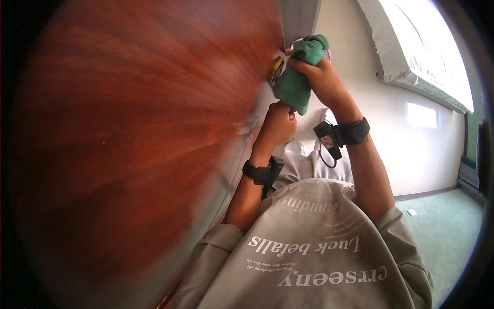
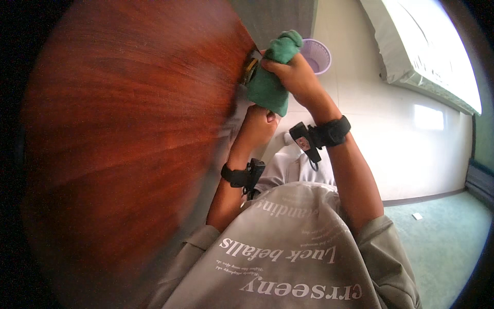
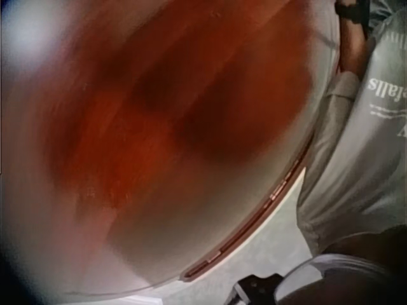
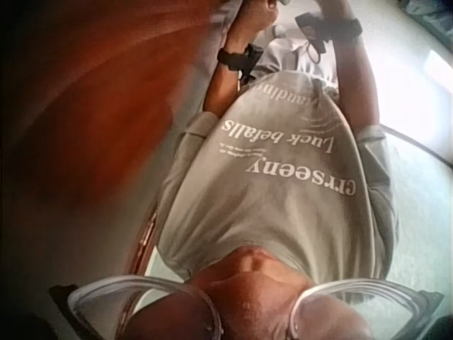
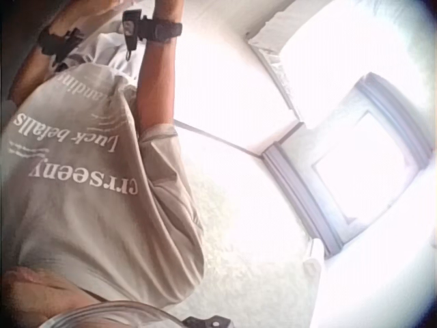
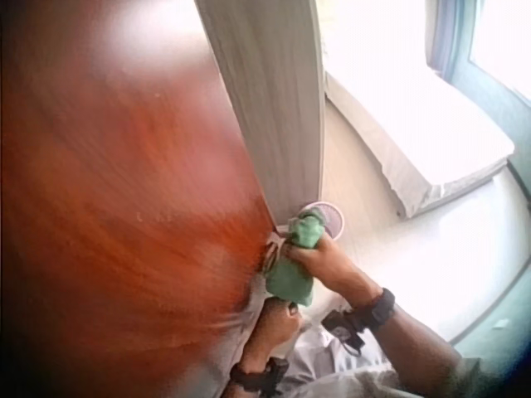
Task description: Clean the door handle and the surrounding area of the door with a cloth.
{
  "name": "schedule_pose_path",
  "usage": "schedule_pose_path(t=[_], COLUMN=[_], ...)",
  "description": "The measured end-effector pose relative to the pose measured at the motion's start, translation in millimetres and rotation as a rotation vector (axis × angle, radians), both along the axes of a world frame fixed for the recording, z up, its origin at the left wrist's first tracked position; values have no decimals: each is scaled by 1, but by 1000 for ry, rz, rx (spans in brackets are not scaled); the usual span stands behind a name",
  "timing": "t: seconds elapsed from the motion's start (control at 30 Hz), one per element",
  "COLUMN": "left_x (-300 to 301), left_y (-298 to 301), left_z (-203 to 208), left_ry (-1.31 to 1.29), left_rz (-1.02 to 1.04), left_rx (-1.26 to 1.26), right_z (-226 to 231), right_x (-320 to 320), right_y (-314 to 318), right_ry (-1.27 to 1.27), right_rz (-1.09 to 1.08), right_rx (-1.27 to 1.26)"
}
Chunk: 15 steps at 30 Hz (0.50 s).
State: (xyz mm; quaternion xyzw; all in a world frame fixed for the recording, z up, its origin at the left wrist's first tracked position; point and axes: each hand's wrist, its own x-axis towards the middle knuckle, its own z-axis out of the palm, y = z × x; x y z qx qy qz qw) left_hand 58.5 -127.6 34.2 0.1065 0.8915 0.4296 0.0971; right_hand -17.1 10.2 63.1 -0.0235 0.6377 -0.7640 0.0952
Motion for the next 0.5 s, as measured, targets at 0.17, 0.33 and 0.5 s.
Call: schedule_pose_path(t=[0.17, 0.33, 0.5], left_x=[10, 11, 10], left_y=[3, 1, 4], left_z=[-8, -31, -35], left_ry=[152, 255, 197], left_rz=[23, -132, -92], left_rx=[-18, 21, 66], right_z=[20, 17, 24], right_x=[22, 26, 29], right_y=[1, -22, -24], right_ry=[-9, 568, 712], right_rz=[86, -104, -186], right_rx=[35, 392, 537])
